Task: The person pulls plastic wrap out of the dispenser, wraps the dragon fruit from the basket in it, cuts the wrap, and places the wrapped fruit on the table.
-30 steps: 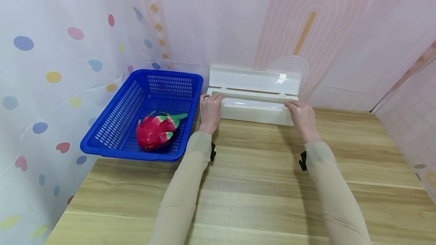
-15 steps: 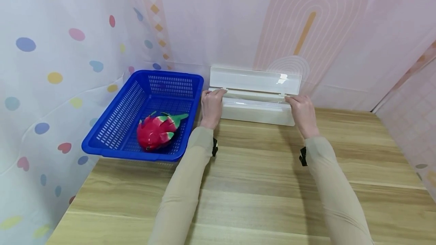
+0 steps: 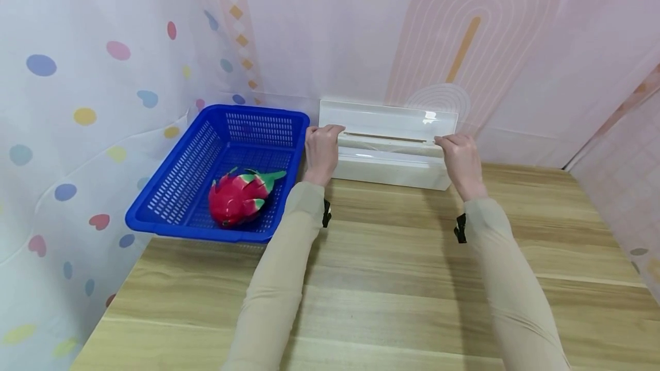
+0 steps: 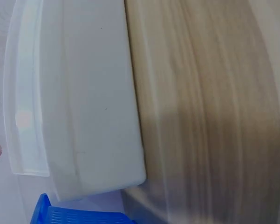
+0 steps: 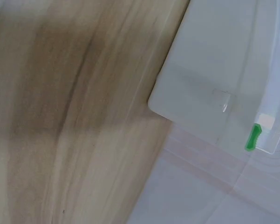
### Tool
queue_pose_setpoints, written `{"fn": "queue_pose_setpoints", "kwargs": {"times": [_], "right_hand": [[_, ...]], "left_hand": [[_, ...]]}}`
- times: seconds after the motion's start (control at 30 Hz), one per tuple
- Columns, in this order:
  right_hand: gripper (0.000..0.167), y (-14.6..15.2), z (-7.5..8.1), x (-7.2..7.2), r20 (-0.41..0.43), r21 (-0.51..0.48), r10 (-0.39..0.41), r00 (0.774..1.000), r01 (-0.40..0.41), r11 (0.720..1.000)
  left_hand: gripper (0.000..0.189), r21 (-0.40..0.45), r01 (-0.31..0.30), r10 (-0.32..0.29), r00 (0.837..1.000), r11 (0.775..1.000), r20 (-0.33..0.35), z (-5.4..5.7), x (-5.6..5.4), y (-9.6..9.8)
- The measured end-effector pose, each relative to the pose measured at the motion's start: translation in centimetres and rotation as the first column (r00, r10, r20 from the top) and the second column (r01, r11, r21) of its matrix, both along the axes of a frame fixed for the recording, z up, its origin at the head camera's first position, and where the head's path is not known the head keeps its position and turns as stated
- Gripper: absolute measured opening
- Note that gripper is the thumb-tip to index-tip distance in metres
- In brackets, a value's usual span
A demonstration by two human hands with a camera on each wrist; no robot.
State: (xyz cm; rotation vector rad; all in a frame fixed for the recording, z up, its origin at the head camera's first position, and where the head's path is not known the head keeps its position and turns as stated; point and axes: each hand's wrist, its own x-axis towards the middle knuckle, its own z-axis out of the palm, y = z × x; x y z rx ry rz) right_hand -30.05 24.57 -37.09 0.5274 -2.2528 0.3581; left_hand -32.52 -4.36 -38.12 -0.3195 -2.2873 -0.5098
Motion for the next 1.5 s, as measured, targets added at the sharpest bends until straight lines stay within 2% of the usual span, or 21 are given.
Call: {"fn": "queue_pose_setpoints", "kwargs": {"times": [0.47, 0.67, 0.9, 1.23, 1.5], "right_hand": [[0.01, 0.1, 1.2, 0.0, -0.062, -0.028, -0.01, 0.998, 0.009, 1.0], [0.01, 0.1, 1.8, 0.0, -0.083, -0.055, 0.003, 0.997, -0.007, 0.998], [0.01, 0.2, 2.5, 0.3, -0.087, -0.068, 0.002, 0.996, -0.008, 0.998], [0.01, 0.5, 2.9, 0.2, -0.155, -0.077, -0.011, 0.988, -0.001, 0.997], [0.012, 0.5, 3.4, 0.2, -0.194, -0.081, -0.005, 0.981, -0.011, 0.997]], "left_hand": [[0.028, -0.017, -0.002, 0.001, 0.999, 1.0, -0.046, 1.4, -0.2, -0.2], [0.028, -0.031, 0.036, -0.038, 0.998, 0.999, -0.051, 2.3, -0.3, -0.2], [0.023, -0.043, 0.053, -0.057, 0.993, 0.998, -0.104, 2.8, -0.2, -0.4], [0.021, -0.029, 0.064, -0.069, 0.978, 0.998, -0.196, 3.5, 0.0, -0.7], [0.026, -0.03, 0.062, -0.067, 0.973, 0.998, -0.222, 4.0, -0.1, -0.8]]}}
